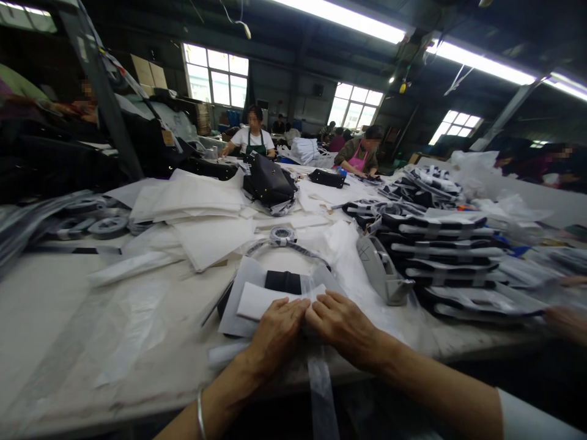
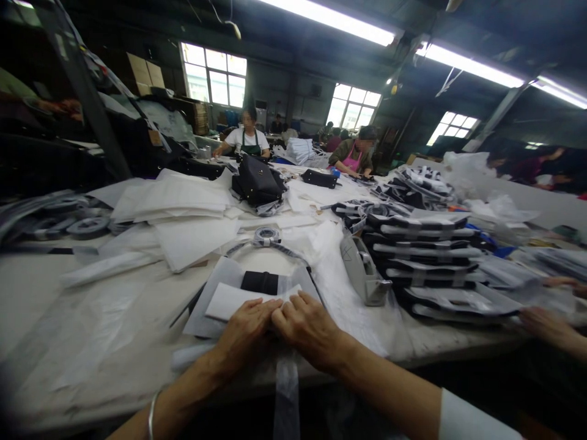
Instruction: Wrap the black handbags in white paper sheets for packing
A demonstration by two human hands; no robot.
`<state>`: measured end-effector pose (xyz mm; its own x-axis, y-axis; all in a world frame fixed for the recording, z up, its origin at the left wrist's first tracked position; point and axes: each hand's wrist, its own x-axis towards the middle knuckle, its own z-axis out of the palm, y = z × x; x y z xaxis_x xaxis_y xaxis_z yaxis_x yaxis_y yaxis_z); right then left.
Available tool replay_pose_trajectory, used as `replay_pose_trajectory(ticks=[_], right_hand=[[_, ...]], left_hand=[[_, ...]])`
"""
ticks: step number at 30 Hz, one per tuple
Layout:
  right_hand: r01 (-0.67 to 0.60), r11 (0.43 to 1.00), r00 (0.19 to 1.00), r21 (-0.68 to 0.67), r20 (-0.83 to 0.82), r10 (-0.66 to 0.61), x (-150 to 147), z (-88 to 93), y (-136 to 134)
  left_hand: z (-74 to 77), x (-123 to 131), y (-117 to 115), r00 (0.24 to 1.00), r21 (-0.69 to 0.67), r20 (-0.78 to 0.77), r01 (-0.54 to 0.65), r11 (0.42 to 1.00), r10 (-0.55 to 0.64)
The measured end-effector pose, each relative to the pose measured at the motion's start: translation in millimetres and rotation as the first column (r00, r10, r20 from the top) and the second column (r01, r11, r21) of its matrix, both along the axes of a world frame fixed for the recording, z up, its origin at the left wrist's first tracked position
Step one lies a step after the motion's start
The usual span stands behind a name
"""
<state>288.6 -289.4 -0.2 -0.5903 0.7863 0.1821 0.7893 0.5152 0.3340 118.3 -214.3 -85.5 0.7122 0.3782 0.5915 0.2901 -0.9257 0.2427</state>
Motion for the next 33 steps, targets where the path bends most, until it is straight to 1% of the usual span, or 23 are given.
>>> replay_pose_trajectory(ticks=[3,7,9,12,14,15,17,19,20,21,22,23,25,27,29,30,31,33], right_hand=[[-0.014,0.998,0.998,0.067,0.068,0.01,-4.1,-4.5,3.5],[-0.051,0.983,0.998,0.174,0.045,0.044,-1.2,-13.8,10.9],[-0.014,0.976,1.0,0.217,0.005,0.013,2.6,-21.8,14.4],[0.06,0.966,0.994,0.251,-0.104,-0.034,7.5,-35.1,17.5],[0.111,0.969,0.979,0.219,-0.192,-0.069,9.8,-37.6,16.6],[0.14,0.975,0.966,0.171,-0.242,-0.096,10.9,-35.4,14.2],[0.169,0.985,0.919,0.032,-0.367,-0.146,13.7,-25.1,3.2],[0.137,0.988,0.853,-0.075,-0.499,-0.156,17.3,-13.1,-17.6],[0.1,0.989,0.829,-0.104,-0.542,-0.141,19.1,-9.6,-31.0],[0.062,0.991,0.821,-0.117,-0.558,-0.117,20.7,-9.1,-45.4],[0.027,0.993,0.836,-0.116,-0.542,-0.086,21.9,-12.4,-59.9],[-0.008,0.995,0.867,-0.102,-0.496,-0.044,22.6,-19.3,-73.2],[-0.061,0.997,0.934,-0.045,-0.356,0.041,21.8,-41.6,-92.6],[-0.078,0.996,0.961,0.041,-0.264,0.086,18.4,-66.9,-98.8],[-0.082,0.99,0.947,0.114,-0.302,0.113,12.6,-84.8,-92.9],[-0.089,0.986,0.925,0.139,-0.357,0.134,9.1,-89.0,-87.4],[-0.101,0.982,0.891,0.157,-0.425,0.159,5.1,-89.8,-81.4],[-0.113,0.984,0.804,0.138,-0.57,0.172,-3.2,-83.5,-71.2]], left_hand=[[-2.6,-0.4,1.0,1.0,0.005,-0.009,0.005,1.0,-0.005],[0.0,-1.2,0.8,0.999,0.004,-0.039,0.002,1.0,-0.002],[3.0,-1.1,1.0,0.998,0.008,-0.059,-0.002,1.0,0.002],[5.4,-0.1,1.0,0.996,0.04,-0.089,-0.007,0.999,0.01],[4.3,0.5,0.0,0.994,0.071,-0.107,-0.012,0.997,0.02],[3.3,0.6,-0.9,0.993,0.087,-0.115,-0.016,0.996,0.026],[1.2,0.6,-3.3,0.991,0.118,-0.129,-0.023,0.993,0.039],[0.0,0.2,-6.0,0.989,0.14,-0.142,-0.032,0.99,0.052],[0.0,0.0,-7.3,0.987,0.147,-0.147,-0.037,0.988,0.059],[0.3,-0.2,-8.4,0.986,0.151,-0.152,-0.043,0.988,0.066],[0.7,-0.4,-9.2,0.985,0.153,-0.156,-0.049,0.987,0.073],[1.1,-0.5,-9.6,0.984,0.154,-0.159,-0.053,0.987,0.078],[1.5,-0.8,-9.7,0.983,0.157,-0.164,-0.055,0.986,0.081],[1.2,-0.9,-8.7,0.983,0.161,-0.168,-0.052,0.986,0.08],[0.8,-1.0,-7.5,0.983,0.169,-0.169,-0.047,0.984,0.077],[0.7,-1.2,-7.1,0.983,0.175,-0.17,-0.045,0.983,0.075],[0.7,-1.6,-6.9,0.982,0.181,-0.172,-0.043,0.982,0.075],[0.9,-2.7,-7.6,0.982,0.196,-0.174,-0.04,0.98,0.075]])
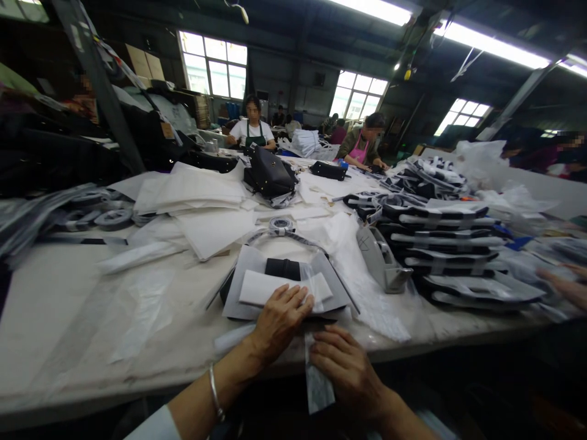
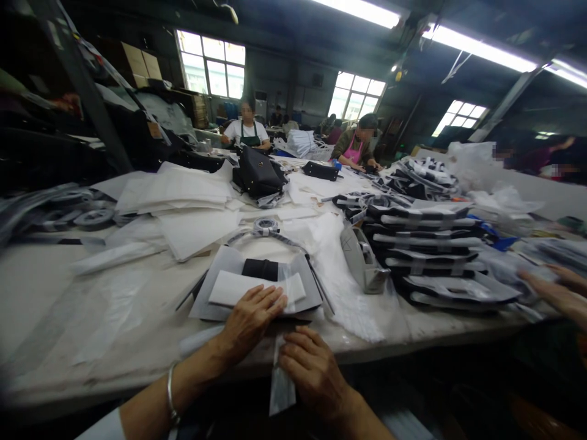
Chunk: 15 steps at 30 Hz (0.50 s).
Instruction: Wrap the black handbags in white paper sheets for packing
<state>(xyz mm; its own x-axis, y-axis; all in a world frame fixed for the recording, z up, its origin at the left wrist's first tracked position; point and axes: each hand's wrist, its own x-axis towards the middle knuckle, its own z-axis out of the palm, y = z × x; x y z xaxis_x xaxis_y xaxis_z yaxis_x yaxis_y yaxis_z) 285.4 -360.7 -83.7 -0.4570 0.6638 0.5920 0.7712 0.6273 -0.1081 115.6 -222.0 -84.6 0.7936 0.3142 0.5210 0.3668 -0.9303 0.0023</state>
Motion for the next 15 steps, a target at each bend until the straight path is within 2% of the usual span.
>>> replay_pose_trajectory(ticks=[2,4,7,9,12,15], right_hand=[[-0.029,0.997,0.992,-0.076,-0.122,0.02,-7.5,11.7,5.4],[-0.051,0.993,0.985,-0.108,-0.172,0.031,-12.3,23.7,7.3],[-0.046,0.993,0.991,-0.108,-0.128,0.032,-12.7,38.4,12.2],[0.028,0.986,0.993,-0.164,-0.111,-0.046,-9.0,46.7,21.0],[0.143,0.925,0.973,-0.352,-0.12,-0.197,0.1,59.0,43.4],[0.193,0.84,0.964,-0.507,-0.061,-0.259,10.4,71.4,71.0]], left_hand=[[-0.3,-1.8,-2.0,1.0,0.019,0.01,0.009,1.0,-0.009],[-1.9,-3.8,-4.3,0.999,0.036,0.031,0.021,0.999,-0.022],[-6.0,-6.0,-5.7,0.996,0.044,0.071,0.042,0.998,-0.045],[-8.6,-6.4,-4.7,0.992,0.048,0.106,0.06,0.997,-0.065],[-7.9,-6.5,-2.7,0.981,0.026,0.169,0.095,0.995,-0.098],[2.6,-8.0,-3.8,0.968,-0.134,0.236,0.117,0.984,-0.083]])
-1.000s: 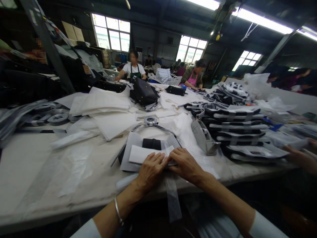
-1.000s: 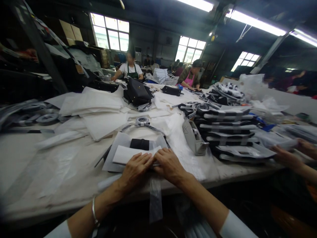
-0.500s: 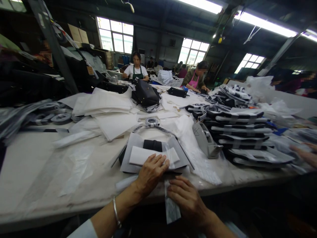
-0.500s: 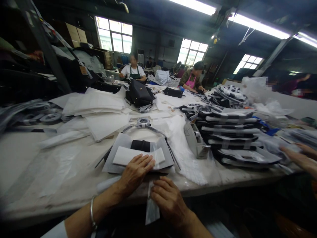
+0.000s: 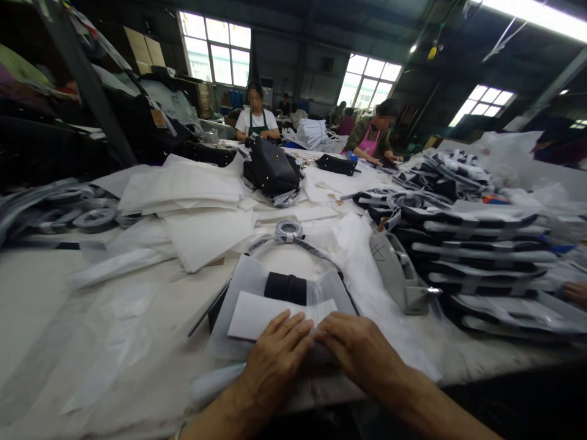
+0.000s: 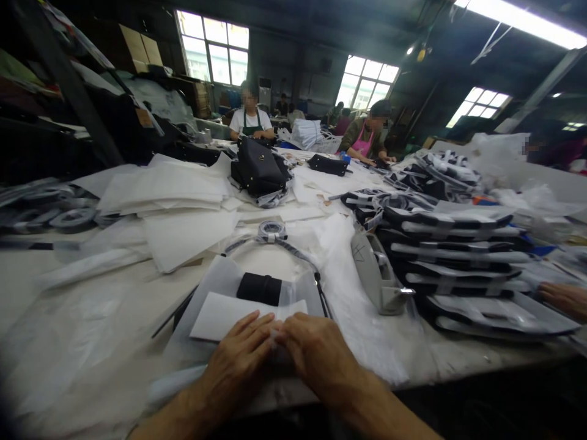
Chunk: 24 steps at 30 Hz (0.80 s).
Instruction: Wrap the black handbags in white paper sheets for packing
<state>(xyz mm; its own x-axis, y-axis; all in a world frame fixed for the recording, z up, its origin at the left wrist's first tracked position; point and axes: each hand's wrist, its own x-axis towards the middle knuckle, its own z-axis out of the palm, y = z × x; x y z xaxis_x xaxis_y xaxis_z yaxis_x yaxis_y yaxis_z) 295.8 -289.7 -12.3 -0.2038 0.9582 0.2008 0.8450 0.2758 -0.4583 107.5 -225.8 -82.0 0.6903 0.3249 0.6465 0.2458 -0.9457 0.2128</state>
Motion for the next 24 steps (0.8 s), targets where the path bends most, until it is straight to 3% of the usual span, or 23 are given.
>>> replay_pose_trajectory(ticks=[4,7,10,12,16,20,24], right_hand=[[-0.023,0.996,0.988,-0.091,0.153,0.037,13.2,11.9,32.8],[-0.009,0.963,0.992,-0.268,0.119,0.042,22.4,12.8,52.0],[0.042,0.874,0.998,-0.485,-0.021,-0.059,29.1,5.4,65.0],[0.069,0.84,0.989,-0.539,-0.075,-0.13,31.5,-3.1,68.9],[0.103,0.865,0.973,-0.491,-0.131,-0.19,32.3,-21.0,67.0],[0.086,0.878,0.96,-0.472,-0.197,-0.2,32.8,-31.0,63.3],[0.092,0.887,0.965,-0.453,-0.181,-0.192,34.0,-34.2,64.2]], left_hand=[[18.4,-1.7,-3.6,1.0,-0.281,0.004,0.0,0.96,0.001],[19.8,1.7,-3.6,0.997,-0.325,0.058,-0.025,0.945,0.047],[11.6,8.7,-1.8,0.991,-0.251,0.102,-0.06,0.966,0.088],[6.3,13.2,-0.4,0.985,-0.182,0.123,-0.097,0.979,0.12],[2.0,16.2,2.5,0.977,-0.074,0.148,-0.147,0.986,0.156],[1.2,12.5,5.3,0.989,0.085,0.086,-0.127,0.988,0.119],[2.3,7.1,7.8,0.996,0.133,0.055,-0.072,0.988,0.065]])
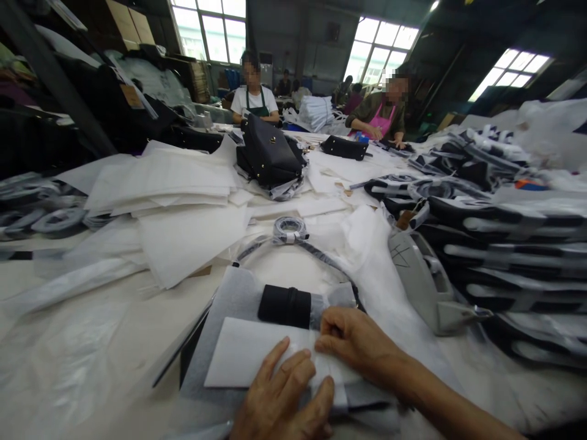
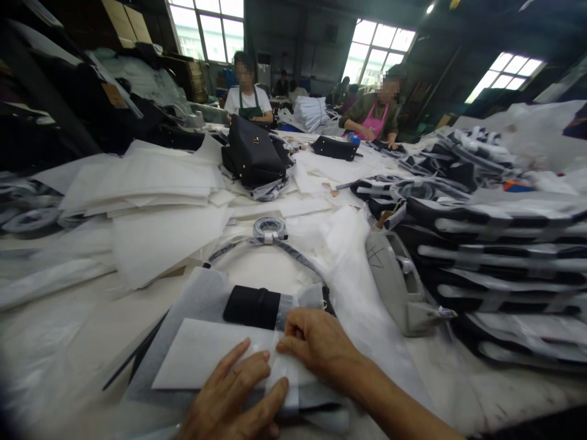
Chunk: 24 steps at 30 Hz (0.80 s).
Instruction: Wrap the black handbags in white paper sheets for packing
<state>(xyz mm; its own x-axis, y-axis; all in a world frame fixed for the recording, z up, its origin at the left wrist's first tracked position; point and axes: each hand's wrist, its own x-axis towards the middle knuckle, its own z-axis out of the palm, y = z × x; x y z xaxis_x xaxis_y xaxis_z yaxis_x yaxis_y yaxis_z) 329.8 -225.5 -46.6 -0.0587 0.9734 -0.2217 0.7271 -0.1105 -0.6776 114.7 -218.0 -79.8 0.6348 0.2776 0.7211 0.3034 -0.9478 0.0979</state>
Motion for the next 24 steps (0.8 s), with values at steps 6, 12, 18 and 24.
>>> replay_pose_trajectory(ticks=[6,12,18,24], right_hand=[[0.062,0.998,0.998,0.025,0.013,-0.062,-6.7,1.4,4.0],[0.456,0.84,0.89,0.294,-0.136,-0.435,39.7,47.1,-26.7],[0.651,0.645,0.668,0.4,0.102,-0.737,149.7,78.0,-63.1],[0.737,0.673,0.667,0.065,0.094,-0.739,196.8,62.5,-38.3]], left_hand=[[-2.1,-0.5,-2.4,0.998,-0.001,-0.016,0.063,0.998,-0.063],[-9.0,4.1,-1.9,0.991,0.0,0.116,0.071,0.997,-0.07],[-30.0,12.0,4.5,0.957,0.024,0.279,0.069,0.997,-0.073],[-32.4,15.7,6.6,0.948,0.052,0.311,0.061,0.997,-0.074]])
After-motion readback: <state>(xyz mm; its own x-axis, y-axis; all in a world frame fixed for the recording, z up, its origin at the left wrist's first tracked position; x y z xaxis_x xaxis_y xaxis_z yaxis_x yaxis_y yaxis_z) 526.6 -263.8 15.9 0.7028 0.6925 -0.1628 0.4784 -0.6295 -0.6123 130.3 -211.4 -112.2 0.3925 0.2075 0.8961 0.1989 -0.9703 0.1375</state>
